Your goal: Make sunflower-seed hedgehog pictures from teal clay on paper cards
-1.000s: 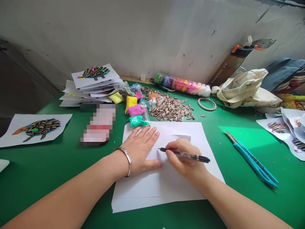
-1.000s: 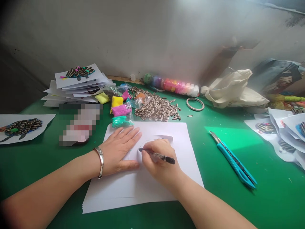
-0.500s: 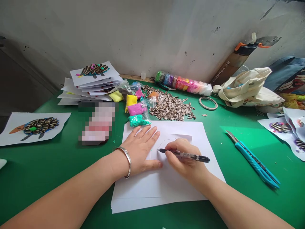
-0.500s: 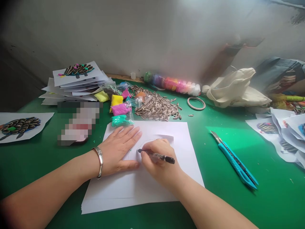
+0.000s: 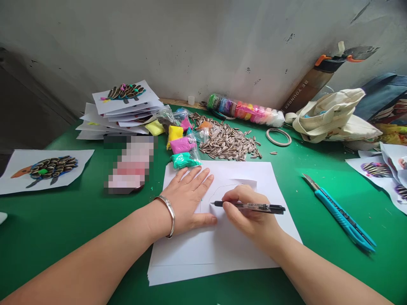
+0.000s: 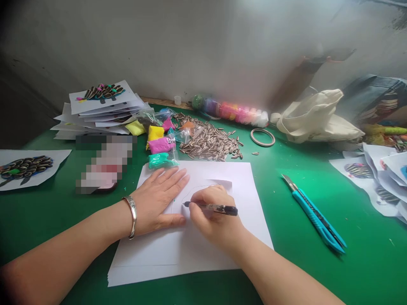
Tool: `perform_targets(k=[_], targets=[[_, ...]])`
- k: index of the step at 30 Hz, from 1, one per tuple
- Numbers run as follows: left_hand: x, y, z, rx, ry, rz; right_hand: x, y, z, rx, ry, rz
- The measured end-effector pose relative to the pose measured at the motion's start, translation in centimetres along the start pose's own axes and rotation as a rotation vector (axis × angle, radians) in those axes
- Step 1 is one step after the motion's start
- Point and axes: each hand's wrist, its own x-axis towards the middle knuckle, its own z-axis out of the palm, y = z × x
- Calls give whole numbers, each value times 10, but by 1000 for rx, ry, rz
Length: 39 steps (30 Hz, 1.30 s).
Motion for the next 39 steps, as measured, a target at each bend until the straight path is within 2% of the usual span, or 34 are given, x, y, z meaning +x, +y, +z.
perform_targets(k=[17, 34, 39], targets=[[-1, 0, -1, -5, -12, -7, 1, 2, 3, 23, -27, -13], [1, -1, 1, -31, -43, -27, -1, 1, -6, -5, 34, 188], [1, -3, 4, -37, -22, -14, 0, 1, -5, 33, 12, 136]])
